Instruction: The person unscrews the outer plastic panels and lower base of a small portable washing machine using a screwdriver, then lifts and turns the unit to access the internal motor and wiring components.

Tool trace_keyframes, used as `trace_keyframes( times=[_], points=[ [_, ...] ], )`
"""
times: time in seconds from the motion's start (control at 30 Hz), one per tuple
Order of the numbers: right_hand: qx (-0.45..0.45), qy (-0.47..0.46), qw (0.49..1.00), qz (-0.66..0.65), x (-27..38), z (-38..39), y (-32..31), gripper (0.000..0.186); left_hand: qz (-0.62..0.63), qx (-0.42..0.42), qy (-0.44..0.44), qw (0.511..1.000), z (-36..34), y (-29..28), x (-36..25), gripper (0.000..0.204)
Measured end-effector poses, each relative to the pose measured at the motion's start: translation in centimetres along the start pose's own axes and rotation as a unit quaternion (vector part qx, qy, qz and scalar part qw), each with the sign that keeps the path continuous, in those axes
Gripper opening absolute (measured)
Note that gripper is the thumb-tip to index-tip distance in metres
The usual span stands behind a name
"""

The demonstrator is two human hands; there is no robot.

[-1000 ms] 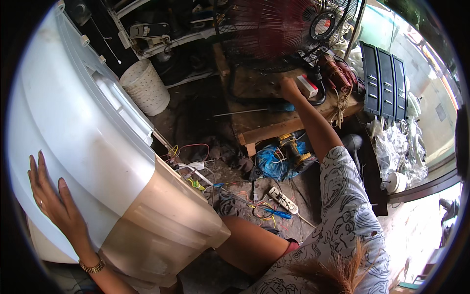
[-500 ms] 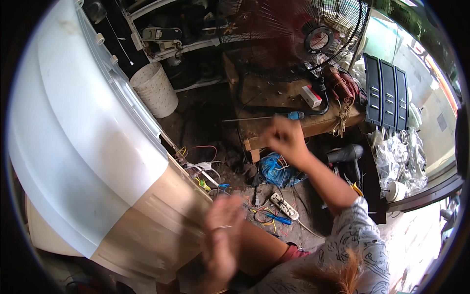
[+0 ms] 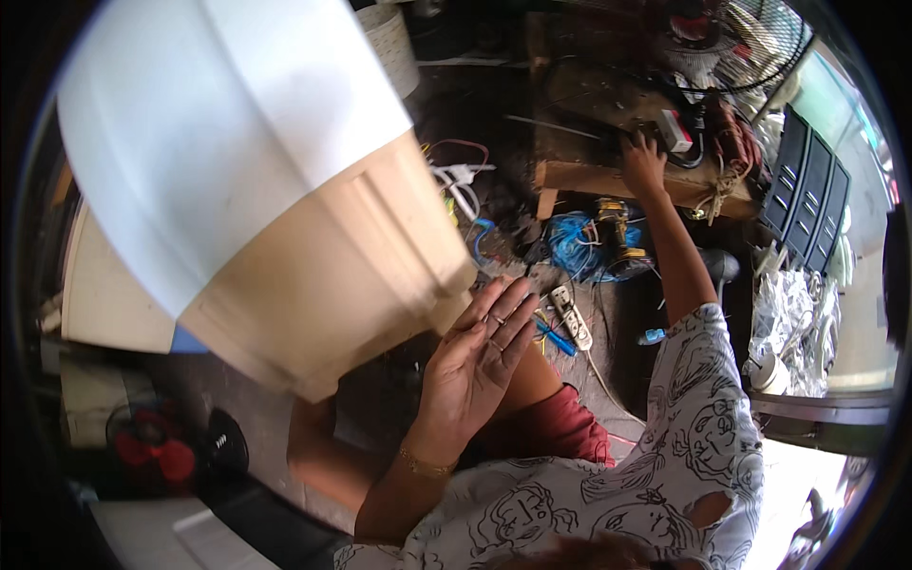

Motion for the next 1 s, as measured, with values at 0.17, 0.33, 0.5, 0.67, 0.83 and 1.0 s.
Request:
trace_keyframes(
  times=[0.17, 0.33, 0.5, 0.67, 0.83, 1.0],
  points=[
    [0.079, -0.017, 0.996, 0.031, 2.2, -0.8, -0.7, 0.05, -0.027, -0.019, 0.071, 0.997, 3.6, -1.1, -0.4, 0.035],
    [0.022, -0.005, 0.993, -0.114, 0.3, 4.2, -2.3, 0.049, -0.008, -0.045, 0.128, 0.991, 5.7, -3.4, -0.8, 0.022],
    [0.1, 0.104, 0.916, -0.373, -2.4, 12.3, -5.8, 0.054, 0.006, -0.099, 0.17, 0.98, 7.8, -4.5, -1.8, 0.021],
    [0.153, 0.212, 0.583, -0.77, 7.1, 24.2, -17.8, 0.044, -0.013, -0.088, 0.201, 0.976, 8.2, -3.6, -3.6, 0.026],
    [0.18, 0.039, 0.603, -0.776, 13.4, 25.6, -27.5, 0.043, 0.049, -0.007, 0.26, 0.964, 7.1, -1.6, -8.9, 0.022],
    [0.269, -0.024, 0.586, -0.764, 16.0, 27.3, -27.9, 0.037, 0.061, -0.003, 0.303, 0.951, 7.7, 0.3, -12.5, 0.02]
  ],
)
Point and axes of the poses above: each hand's wrist, its own z-axis away from the middle knuckle, its own y-axis out of the palm, x = y × z, the point moved 1 cm from there along -z, towards the middle knuckle, and after that the axes turned 3 degrees about -x, right-handed, at the moved point
